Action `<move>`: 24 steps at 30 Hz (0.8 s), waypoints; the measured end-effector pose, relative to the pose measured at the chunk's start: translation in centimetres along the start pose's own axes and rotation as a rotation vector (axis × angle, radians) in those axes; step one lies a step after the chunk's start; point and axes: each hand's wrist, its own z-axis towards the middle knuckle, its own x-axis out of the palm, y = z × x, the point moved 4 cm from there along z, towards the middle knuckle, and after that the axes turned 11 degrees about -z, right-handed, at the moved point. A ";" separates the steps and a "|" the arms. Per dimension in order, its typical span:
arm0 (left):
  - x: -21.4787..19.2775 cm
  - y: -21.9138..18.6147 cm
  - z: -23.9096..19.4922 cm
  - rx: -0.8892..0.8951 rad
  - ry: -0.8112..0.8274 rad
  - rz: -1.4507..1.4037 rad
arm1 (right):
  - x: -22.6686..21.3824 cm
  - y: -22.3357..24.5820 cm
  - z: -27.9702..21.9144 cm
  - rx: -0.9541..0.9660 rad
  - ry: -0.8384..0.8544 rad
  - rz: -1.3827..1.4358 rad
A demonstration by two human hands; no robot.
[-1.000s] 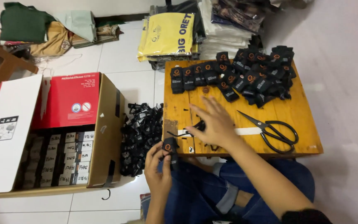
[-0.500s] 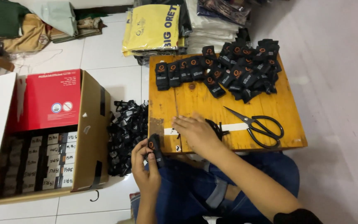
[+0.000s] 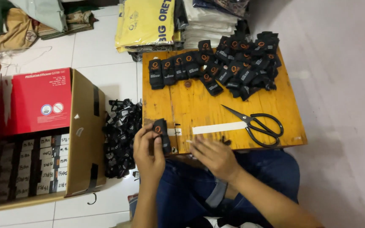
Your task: The person sits on the floor and uses scissors to trim the drawstrings on small black pouches. They then place the pouches into a clear plastic bag, arranging them inside before sealing the bag.
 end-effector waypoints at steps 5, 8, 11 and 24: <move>2.9 0.5 1.7 -0.008 0.113 0.076 | -0.3 1.9 -3.5 -0.020 -0.164 0.170; 4.1 2.2 2.1 -0.023 0.145 0.118 | 5.3 2.1 -9.1 -0.072 0.008 0.158; 4.3 3.0 2.0 -0.008 0.164 0.148 | 10.3 0.3 -13.1 0.123 0.478 0.104; 3.9 3.2 1.8 -0.010 0.156 0.141 | 11.5 -1.1 -12.4 0.593 1.129 0.209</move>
